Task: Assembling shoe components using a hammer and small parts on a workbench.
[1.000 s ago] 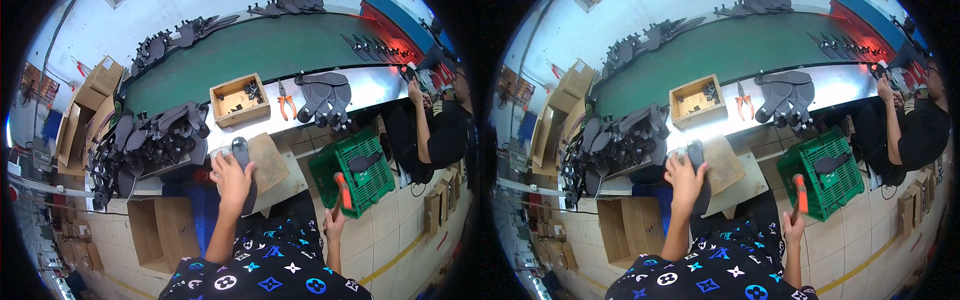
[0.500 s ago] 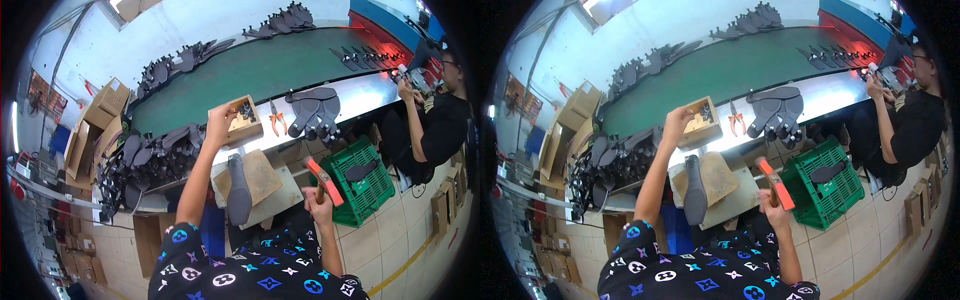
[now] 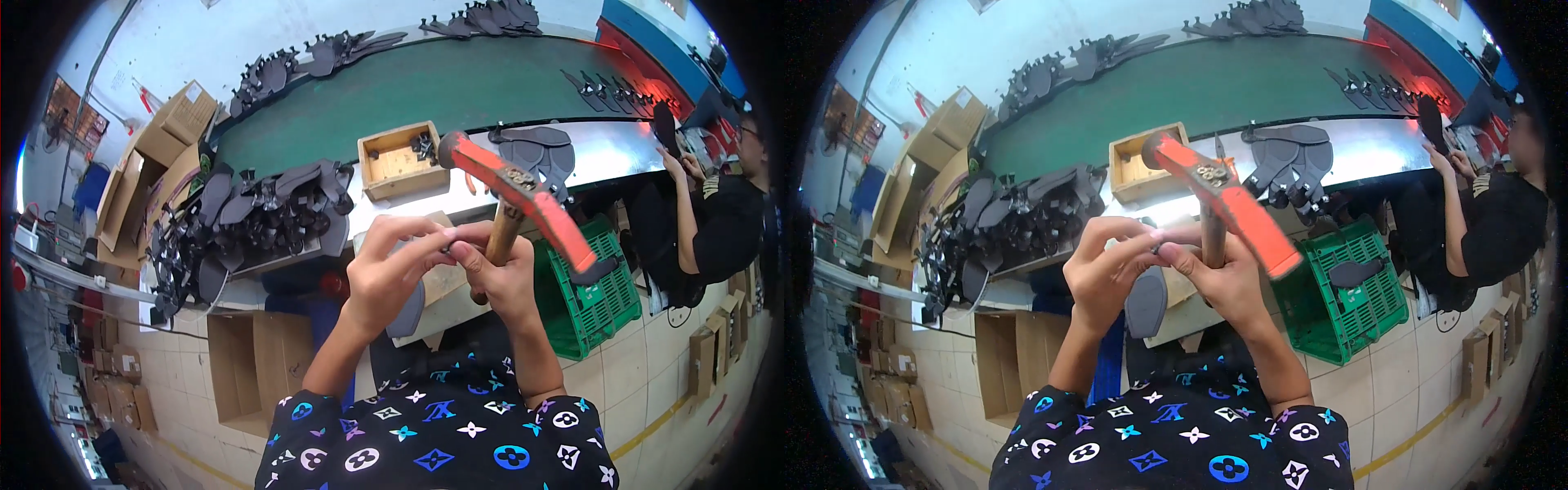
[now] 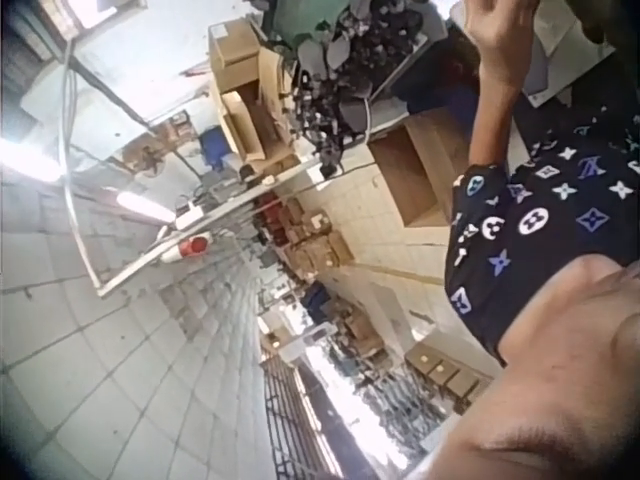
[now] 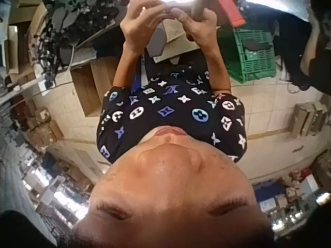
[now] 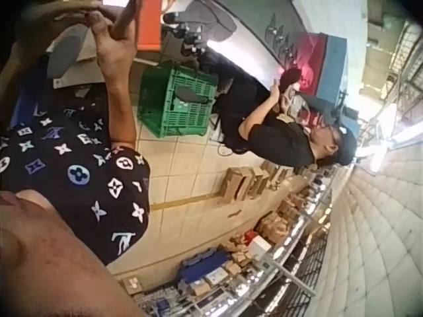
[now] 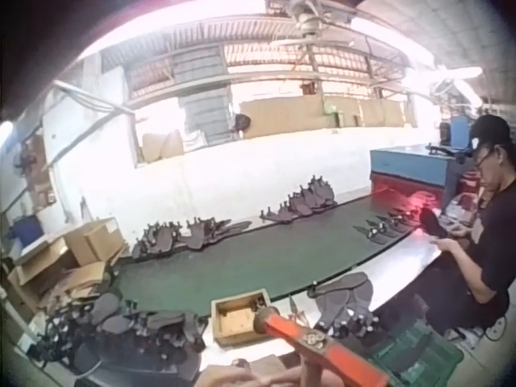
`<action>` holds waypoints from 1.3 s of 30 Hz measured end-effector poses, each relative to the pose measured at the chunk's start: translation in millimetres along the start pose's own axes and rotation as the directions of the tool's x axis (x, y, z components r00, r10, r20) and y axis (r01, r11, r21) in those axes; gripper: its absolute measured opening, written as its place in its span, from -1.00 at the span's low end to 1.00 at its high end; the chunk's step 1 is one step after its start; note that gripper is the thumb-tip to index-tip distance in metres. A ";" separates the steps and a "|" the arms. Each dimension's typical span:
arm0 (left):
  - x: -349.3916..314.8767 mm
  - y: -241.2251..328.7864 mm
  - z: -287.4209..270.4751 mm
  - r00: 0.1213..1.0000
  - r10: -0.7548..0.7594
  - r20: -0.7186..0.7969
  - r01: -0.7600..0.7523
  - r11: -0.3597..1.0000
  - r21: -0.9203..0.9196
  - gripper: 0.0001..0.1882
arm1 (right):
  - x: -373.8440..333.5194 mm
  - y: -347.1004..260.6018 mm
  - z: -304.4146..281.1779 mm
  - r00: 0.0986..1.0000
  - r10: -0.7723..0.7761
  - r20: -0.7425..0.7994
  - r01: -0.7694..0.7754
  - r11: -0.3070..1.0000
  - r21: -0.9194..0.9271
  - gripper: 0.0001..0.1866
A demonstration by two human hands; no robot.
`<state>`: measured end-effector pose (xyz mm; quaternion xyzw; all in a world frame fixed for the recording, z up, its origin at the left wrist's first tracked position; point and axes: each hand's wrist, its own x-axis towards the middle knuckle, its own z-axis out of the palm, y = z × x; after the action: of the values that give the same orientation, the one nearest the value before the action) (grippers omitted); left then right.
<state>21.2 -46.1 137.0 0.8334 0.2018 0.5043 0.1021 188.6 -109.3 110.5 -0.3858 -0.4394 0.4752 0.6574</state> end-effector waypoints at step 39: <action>-119.7 -133.1 30.6 0.844 -0.536 0.000 0.534 0.842 -0.078 -0.73 | 86.7 124.6 -4.7 0.887 -0.029 0.461 0.361 0.666 -0.653 -0.69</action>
<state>-31.9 21.9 -22.8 0.7340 0.4081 0.4722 0.2678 171.5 5.1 12.0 -0.4531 -0.7582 0.2583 0.3914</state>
